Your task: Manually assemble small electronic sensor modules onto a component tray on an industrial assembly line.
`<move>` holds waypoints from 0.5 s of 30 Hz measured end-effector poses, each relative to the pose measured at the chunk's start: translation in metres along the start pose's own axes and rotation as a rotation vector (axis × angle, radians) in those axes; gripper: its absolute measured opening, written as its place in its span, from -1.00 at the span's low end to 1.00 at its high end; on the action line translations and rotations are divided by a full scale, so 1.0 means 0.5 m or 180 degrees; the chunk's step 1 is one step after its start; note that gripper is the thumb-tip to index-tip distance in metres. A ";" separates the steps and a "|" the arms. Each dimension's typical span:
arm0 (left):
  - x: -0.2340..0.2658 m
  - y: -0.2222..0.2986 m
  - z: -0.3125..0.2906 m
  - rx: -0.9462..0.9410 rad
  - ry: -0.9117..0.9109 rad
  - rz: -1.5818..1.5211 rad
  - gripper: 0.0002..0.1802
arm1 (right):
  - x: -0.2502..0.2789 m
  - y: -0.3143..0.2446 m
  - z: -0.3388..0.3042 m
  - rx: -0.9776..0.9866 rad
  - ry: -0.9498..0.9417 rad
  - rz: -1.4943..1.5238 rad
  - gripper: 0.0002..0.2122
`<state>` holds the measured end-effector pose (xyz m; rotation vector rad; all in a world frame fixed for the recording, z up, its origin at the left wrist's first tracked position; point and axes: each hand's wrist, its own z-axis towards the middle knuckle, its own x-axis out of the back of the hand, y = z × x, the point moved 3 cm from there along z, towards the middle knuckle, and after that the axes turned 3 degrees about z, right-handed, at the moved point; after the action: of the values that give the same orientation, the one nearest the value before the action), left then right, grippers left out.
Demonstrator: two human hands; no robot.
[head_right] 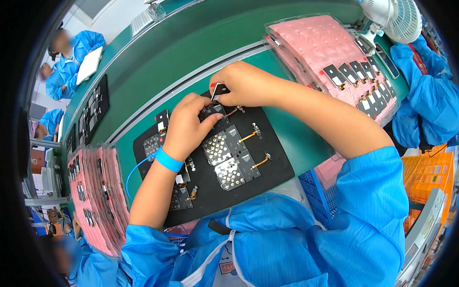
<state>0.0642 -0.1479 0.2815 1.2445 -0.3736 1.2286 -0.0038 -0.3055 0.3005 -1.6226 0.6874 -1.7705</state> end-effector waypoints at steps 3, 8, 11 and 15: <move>-0.001 -0.003 -0.001 0.0015 -0.0016 -0.0002 -0.72 | 0.000 -0.006 0.000 0.0090 0.0008 -0.0001 -0.88; 0.000 -0.001 0.000 0.0017 -0.0020 0.0017 -0.71 | -0.002 -0.004 -0.001 0.0010 -0.0062 0.0044 -0.88; -0.002 -0.006 -0.001 0.0024 -0.0023 0.0032 -0.72 | -0.003 -0.004 0.000 -0.0049 -0.0053 0.0106 -0.88; -0.002 -0.006 0.000 -0.0104 -0.0019 0.0058 -0.69 | 0.000 0.003 0.002 0.0095 -0.0104 -0.0193 -0.87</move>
<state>0.0664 -0.1479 0.2793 1.2193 -0.4086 1.2299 -0.0025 -0.3064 0.2994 -1.6646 0.5999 -1.7846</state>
